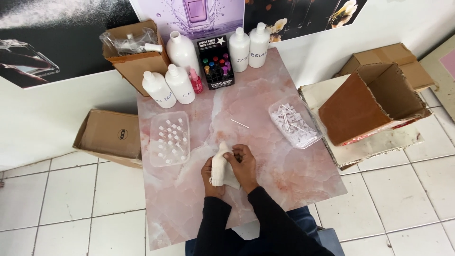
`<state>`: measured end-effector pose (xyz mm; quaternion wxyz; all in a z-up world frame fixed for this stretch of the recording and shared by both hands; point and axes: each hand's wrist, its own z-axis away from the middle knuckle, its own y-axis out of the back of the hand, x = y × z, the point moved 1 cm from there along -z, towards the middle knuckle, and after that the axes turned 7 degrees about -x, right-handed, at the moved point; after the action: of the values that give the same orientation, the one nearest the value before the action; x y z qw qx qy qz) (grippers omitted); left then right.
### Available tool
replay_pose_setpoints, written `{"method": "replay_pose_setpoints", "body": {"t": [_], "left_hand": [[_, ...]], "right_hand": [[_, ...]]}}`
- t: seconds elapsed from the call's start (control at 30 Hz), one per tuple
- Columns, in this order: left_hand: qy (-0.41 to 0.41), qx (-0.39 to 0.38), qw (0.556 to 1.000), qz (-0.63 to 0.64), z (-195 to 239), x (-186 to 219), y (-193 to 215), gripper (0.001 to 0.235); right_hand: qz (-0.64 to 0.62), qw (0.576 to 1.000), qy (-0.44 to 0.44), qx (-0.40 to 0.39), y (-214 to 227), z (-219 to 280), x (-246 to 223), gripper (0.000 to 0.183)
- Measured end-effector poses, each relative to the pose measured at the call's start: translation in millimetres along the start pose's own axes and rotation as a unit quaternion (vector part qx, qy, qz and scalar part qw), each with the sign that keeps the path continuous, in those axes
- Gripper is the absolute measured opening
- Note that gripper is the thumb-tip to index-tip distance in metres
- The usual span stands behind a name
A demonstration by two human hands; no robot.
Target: Assembling perfume samples by inserting scent sticks into small white pouches
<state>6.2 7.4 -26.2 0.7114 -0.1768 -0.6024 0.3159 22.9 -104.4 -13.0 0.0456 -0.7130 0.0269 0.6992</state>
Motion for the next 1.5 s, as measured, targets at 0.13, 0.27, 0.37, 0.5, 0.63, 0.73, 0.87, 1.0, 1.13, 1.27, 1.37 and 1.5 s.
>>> {"method": "replay_pose_setpoints", "body": {"t": [0.13,0.27,0.37,0.5,0.63,0.73,0.87,1.0,1.13,1.27,1.37,1.5], "left_hand": [[-0.024,0.009,0.999,-0.028,0.6,-1.4,-2.0,0.023],[-0.083,0.008,0.983,-0.163,12.1,9.9,-25.9,0.017],[-0.076,-0.010,0.981,-0.180,13.6,11.4,-31.7,0.018],[-0.048,-0.040,0.992,-0.109,-1.2,-5.5,-2.3,0.023],[-0.012,-0.048,0.996,-0.080,0.0,-9.6,9.4,0.015],[-0.017,-0.043,0.993,-0.112,-7.7,-18.0,15.9,0.025],[-0.045,-0.051,0.985,-0.159,-3.3,-1.6,-2.7,0.033],[-0.062,-0.061,0.978,-0.190,2.6,7.6,-10.7,0.031],[-0.020,-0.004,0.988,-0.155,4.2,3.9,-13.3,0.023],[-0.010,-0.007,0.976,-0.217,0.1,-1.1,-8.6,0.011],[-0.019,-0.027,0.974,-0.222,3.3,2.7,-11.1,0.012],[-0.039,-0.073,0.964,-0.252,2.0,3.8,-11.0,0.006]], "right_hand": [[0.042,0.995,0.094,0.009,-2.2,7.7,-9.8,0.012],[0.100,0.982,0.161,0.001,10.0,2.7,-4.6,0.016],[0.088,0.979,0.178,-0.039,18.1,3.4,-14.8,0.021],[0.087,0.965,0.230,-0.089,10.1,7.7,-17.9,0.026],[0.149,0.948,0.267,-0.090,10.0,14.1,-20.4,0.029],[0.136,0.948,0.269,-0.098,15.3,12.3,-13.8,0.035],[0.076,0.969,0.223,-0.078,18.8,6.6,-2.5,0.027],[0.049,0.972,0.222,-0.066,20.4,7.6,-0.7,0.023],[0.036,0.974,0.211,-0.072,22.6,11.3,-4.1,0.024],[0.059,0.976,0.184,-0.099,25.1,6.9,-0.2,0.025],[0.071,0.975,0.182,-0.103,26.5,5.4,6.5,0.023],[0.093,0.966,0.224,-0.091,24.2,11.5,-14.1,0.023]]}}
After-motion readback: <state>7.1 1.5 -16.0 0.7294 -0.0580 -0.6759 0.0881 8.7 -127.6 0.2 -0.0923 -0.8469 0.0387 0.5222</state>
